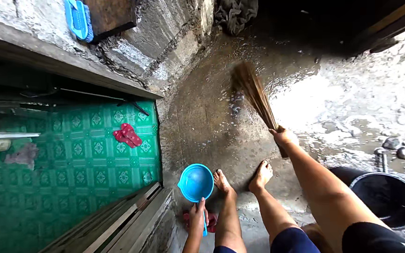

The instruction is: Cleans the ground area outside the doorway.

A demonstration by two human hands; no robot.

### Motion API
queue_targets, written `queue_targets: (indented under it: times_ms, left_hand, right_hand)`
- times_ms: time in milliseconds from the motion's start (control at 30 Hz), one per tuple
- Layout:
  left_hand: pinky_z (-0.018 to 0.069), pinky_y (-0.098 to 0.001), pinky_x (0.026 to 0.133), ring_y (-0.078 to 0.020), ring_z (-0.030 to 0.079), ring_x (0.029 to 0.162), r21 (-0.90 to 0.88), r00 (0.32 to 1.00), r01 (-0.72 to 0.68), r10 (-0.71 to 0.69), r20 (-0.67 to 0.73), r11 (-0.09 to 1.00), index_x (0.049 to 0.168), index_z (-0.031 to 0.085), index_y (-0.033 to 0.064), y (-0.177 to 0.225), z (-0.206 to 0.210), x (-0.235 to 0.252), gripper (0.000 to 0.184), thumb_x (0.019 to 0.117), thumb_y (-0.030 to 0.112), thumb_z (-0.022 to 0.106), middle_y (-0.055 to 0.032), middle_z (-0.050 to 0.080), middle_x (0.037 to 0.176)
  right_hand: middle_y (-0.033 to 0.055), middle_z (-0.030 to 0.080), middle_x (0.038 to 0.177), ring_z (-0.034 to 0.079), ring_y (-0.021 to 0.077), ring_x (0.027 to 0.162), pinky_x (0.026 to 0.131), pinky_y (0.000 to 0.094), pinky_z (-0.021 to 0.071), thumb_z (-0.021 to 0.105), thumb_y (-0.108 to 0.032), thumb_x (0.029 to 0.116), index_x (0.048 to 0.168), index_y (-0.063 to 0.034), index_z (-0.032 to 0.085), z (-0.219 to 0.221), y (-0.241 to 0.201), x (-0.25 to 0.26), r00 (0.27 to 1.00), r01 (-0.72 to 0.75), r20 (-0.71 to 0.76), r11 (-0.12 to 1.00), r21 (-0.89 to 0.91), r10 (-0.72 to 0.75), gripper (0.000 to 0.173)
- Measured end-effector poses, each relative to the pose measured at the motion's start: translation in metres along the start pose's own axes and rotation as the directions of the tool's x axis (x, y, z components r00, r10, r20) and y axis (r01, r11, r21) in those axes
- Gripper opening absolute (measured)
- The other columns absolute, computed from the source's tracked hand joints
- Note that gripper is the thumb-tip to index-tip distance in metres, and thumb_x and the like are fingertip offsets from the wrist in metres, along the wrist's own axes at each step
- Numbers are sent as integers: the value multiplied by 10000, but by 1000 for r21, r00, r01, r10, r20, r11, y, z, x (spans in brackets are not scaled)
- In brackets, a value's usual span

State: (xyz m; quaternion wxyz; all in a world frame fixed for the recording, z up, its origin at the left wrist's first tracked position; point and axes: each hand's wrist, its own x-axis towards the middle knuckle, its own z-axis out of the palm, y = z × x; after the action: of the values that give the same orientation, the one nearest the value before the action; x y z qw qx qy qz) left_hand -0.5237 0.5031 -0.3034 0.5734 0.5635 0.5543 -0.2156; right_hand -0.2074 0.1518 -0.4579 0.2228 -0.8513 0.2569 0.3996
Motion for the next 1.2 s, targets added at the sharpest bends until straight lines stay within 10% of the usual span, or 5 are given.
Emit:
queue_targets:
  times_ms: [267,433,633,933,1200]
  left_hand:
    - [472,-273,398,-131,491,396,-36,999,47,-48,-23,998,876,551,2,-4,9,-11,412,1112,329,469,-48,515,548]
    - [486,-289,422,-135,503,409,190,999,26,-22,-26,981,1012,574,-18,4,5,-9,381,1093,350,518,-47,516,555]
    - [504,-585,1016,-357,677,1161,840,995,38,54,-80,541,1343,626,21,54,27,-3,596,1074,523,450,-214,704,1217]
    - [545,-525,978,-310,690,1166,965,975,106,164,-148,241,1412,574,93,92,80,1,591,1087,543,370,-146,713,1249]
    - [524,-557,996,-332,682,1174,921,974,70,175,-147,384,1409,580,75,122,85,5,602,1077,548,411,-171,713,1239]
  right_hand:
    - [221,710,1221,679,449,1129,929,678,516,491,-651,1004,1616,-304,346,52,-17,-104,948,246,277,910,-334,-155,718]
    - [239,688,1269,644,479,1188,946,719,490,552,-642,972,1485,-247,542,38,41,-58,971,140,236,911,-388,-49,647]
    - [210,705,1248,654,435,1185,967,697,479,577,-604,998,1459,-250,582,8,95,-106,990,-139,-2,990,33,139,581]
    - [230,704,1233,679,464,1122,913,674,524,489,-667,981,1601,-275,382,41,92,-168,936,226,346,861,-455,-62,741]
    - [199,707,1250,663,427,1180,955,680,498,557,-641,985,1480,-270,552,-7,156,-158,974,-189,95,971,-145,203,620]
